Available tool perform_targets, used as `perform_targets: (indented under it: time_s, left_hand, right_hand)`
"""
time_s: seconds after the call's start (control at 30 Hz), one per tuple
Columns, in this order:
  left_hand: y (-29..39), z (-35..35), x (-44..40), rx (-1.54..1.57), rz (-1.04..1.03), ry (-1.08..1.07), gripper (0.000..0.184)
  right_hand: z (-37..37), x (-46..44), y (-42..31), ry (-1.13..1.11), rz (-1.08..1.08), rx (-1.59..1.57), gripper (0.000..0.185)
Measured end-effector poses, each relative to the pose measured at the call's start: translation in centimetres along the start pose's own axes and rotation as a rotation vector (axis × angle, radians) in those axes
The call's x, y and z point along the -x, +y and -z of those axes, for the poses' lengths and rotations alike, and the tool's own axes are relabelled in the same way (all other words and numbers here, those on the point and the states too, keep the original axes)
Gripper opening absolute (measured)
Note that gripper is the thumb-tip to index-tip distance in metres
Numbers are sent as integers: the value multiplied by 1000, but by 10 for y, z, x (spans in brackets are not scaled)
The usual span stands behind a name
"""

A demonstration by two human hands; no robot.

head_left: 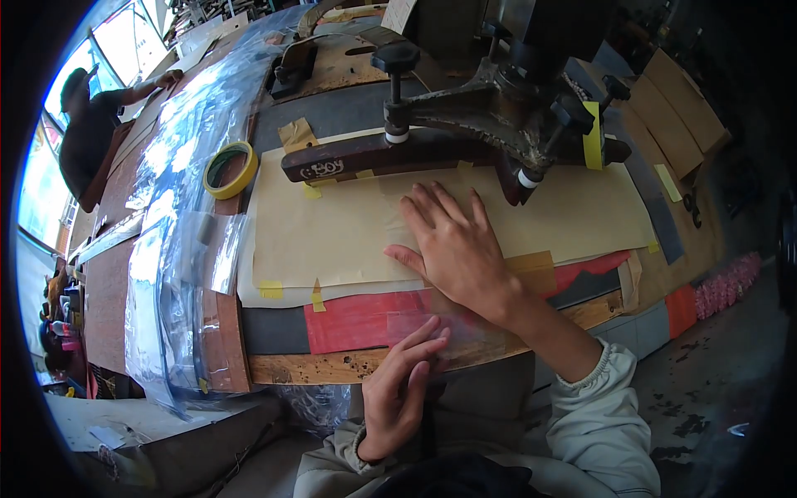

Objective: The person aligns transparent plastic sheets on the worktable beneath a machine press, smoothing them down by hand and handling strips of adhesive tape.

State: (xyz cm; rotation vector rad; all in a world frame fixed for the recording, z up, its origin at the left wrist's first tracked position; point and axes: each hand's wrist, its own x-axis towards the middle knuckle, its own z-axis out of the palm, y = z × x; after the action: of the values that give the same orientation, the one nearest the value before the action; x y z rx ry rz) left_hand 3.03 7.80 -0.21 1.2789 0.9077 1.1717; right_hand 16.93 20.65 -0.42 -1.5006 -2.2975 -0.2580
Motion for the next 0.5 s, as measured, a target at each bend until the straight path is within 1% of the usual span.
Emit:
perform_targets:
  time_s: [0.13, 0.33, 0.5]
  left_hand:
    - [0, 0, -1, -39, -14, 0, 27]
    - [1, 2, 0, -67, -18, -17, 29]
    - [3, 7, -2, 160, 29, -114, 35]
  right_hand:
    - [0, -1, -1, 6, -6, -39, 61]
    - [-3, -4, 1, 55, -3, -83, 59]
    - [-9, -6, 0, 81, -20, -64, 63]
